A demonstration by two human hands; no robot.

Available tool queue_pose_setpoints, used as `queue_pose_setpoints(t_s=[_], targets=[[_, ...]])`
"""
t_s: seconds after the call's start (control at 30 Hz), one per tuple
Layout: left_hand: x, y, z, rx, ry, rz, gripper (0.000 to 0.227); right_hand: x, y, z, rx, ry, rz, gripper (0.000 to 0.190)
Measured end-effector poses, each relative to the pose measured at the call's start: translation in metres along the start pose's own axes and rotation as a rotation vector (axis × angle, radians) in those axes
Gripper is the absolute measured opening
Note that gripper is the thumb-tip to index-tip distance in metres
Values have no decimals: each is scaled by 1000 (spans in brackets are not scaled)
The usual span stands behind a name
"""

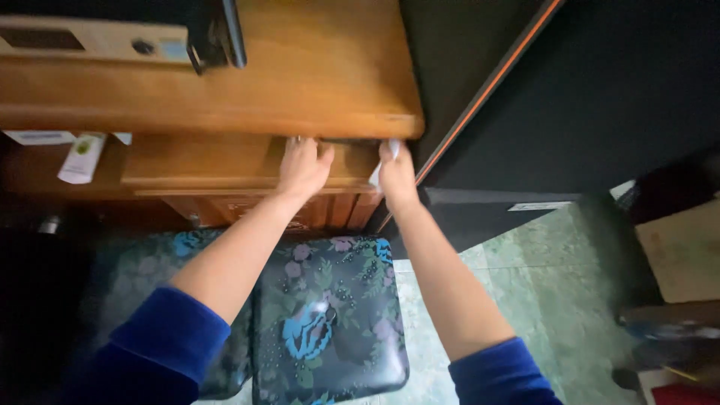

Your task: The person folds a plastic bag into a small rectangle on a work surface and then picks up and opens a box of hair dye.

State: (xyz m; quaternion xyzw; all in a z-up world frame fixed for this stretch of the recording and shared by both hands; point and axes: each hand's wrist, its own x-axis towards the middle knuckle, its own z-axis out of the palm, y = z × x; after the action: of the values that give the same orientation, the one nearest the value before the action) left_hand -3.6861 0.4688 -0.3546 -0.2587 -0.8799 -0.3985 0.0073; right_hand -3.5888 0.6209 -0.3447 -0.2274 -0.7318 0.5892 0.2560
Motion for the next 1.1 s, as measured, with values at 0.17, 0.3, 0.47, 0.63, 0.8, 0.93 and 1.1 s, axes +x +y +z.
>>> queue_pose_setpoints(t_s=[0.17,0.3,0.47,0.63,0.8,0.93,1.1], targets=[[11,30,-24,93,-50,-206,60,60,51,8,49,148,-44,30],[-11,27,-26,-46,8,-92,41,49,38,8,120,197,-105,40],[-91,51,-42,-294,119,122,37,-88,-25,-18,261,13,-290,44],[-212,62,-66,-696,7,-130,63,-221,-37,-38,153,-37,-184,57],[-273,27,-60,-986,-33,-501,66,-278,92,1,794,-246,338,62],[-297,-43,-37,-888,-103,-706,44,-355,195,20,562,-263,757,75],[-313,-103,-37,-730,-333,-720,47,-385,165,-53,679,-524,400,57]])
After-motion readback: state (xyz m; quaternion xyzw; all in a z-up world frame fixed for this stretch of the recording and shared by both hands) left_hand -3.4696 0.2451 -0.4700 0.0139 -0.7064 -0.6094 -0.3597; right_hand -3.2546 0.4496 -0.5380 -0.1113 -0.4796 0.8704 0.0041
